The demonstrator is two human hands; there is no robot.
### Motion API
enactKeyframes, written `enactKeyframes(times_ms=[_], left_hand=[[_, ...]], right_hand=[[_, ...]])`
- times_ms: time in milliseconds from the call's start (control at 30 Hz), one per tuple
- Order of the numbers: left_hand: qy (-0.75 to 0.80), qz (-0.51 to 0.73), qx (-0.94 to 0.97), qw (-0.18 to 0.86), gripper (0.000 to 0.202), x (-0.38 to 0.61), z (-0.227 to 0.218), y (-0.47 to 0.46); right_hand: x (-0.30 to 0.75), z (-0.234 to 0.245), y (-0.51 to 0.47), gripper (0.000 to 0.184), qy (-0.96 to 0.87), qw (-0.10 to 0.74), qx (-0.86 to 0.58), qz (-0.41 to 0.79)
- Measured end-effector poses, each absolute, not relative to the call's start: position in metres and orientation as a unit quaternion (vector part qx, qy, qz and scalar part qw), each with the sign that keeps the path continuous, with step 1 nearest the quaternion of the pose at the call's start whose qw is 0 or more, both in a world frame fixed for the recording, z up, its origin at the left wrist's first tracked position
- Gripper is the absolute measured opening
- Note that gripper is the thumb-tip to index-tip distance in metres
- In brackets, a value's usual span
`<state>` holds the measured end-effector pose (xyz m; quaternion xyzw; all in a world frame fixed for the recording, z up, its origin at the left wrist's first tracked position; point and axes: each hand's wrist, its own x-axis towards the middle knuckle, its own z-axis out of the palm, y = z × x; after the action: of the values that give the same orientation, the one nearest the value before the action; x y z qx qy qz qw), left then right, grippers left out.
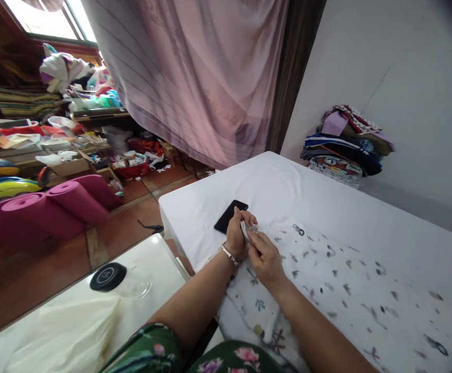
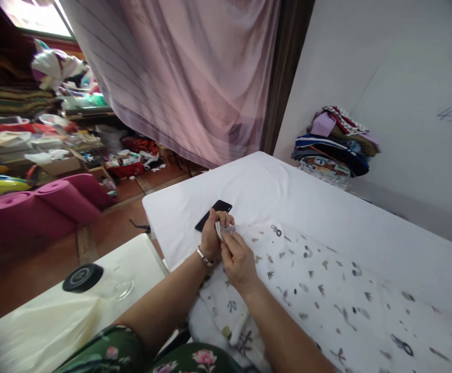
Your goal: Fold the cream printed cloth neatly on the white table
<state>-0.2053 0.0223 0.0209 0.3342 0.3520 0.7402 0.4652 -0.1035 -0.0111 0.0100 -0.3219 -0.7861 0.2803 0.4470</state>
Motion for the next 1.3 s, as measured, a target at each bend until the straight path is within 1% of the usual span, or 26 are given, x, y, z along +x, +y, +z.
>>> enactKeyframes(times_ms=[100, 200, 333, 500, 700, 900, 1033, 1200, 1300], left_hand=[[0.402, 0.731, 0.367, 0.412, 0.050, -0.210, 0.019, 0.020], [0.462, 0.712, 0.401, 0.344, 0.036, -0.214, 0.020, 0.014], [0.489, 0.702, 0.443, 0.267, 0.021, -0.215, 0.023, 0.000], [0.496, 0.682, 0.489, 0.224, 0.021, -0.217, 0.022, -0.012], [0.501, 0.668, 0.484, 0.262, 0.028, -0.227, 0.018, -0.018], [0.468, 0.629, 0.489, 0.382, 0.043, -0.237, 0.017, -0.020], [0.456, 0.623, 0.495, 0.399, 0.039, -0.243, 0.017, -0.018], [0.449, 0.614, 0.517, 0.394, 0.025, -0.248, 0.015, -0.015], [0.438, 0.624, 0.500, 0.411, 0.022, -0.246, 0.016, -0.014]], right_hand=[[-0.100, 0.010, -0.009, 0.033, -0.761, 0.466, -0.329, 0.309], [-0.096, 0.010, -0.007, 0.031, -0.743, 0.478, -0.329, 0.332], [-0.093, 0.010, -0.005, 0.030, -0.737, 0.490, -0.314, 0.343], [-0.091, 0.008, -0.003, 0.031, -0.734, 0.499, -0.298, 0.352], [-0.091, 0.007, -0.004, 0.031, -0.734, 0.495, -0.298, 0.358], [-0.090, 0.005, -0.007, 0.031, -0.743, 0.486, -0.292, 0.356], [-0.090, 0.006, -0.007, 0.031, -0.748, 0.480, -0.289, 0.356], [-0.090, 0.008, -0.007, 0.030, -0.748, 0.483, -0.289, 0.352], [-0.090, 0.007, -0.007, 0.030, -0.750, 0.479, -0.290, 0.352]])
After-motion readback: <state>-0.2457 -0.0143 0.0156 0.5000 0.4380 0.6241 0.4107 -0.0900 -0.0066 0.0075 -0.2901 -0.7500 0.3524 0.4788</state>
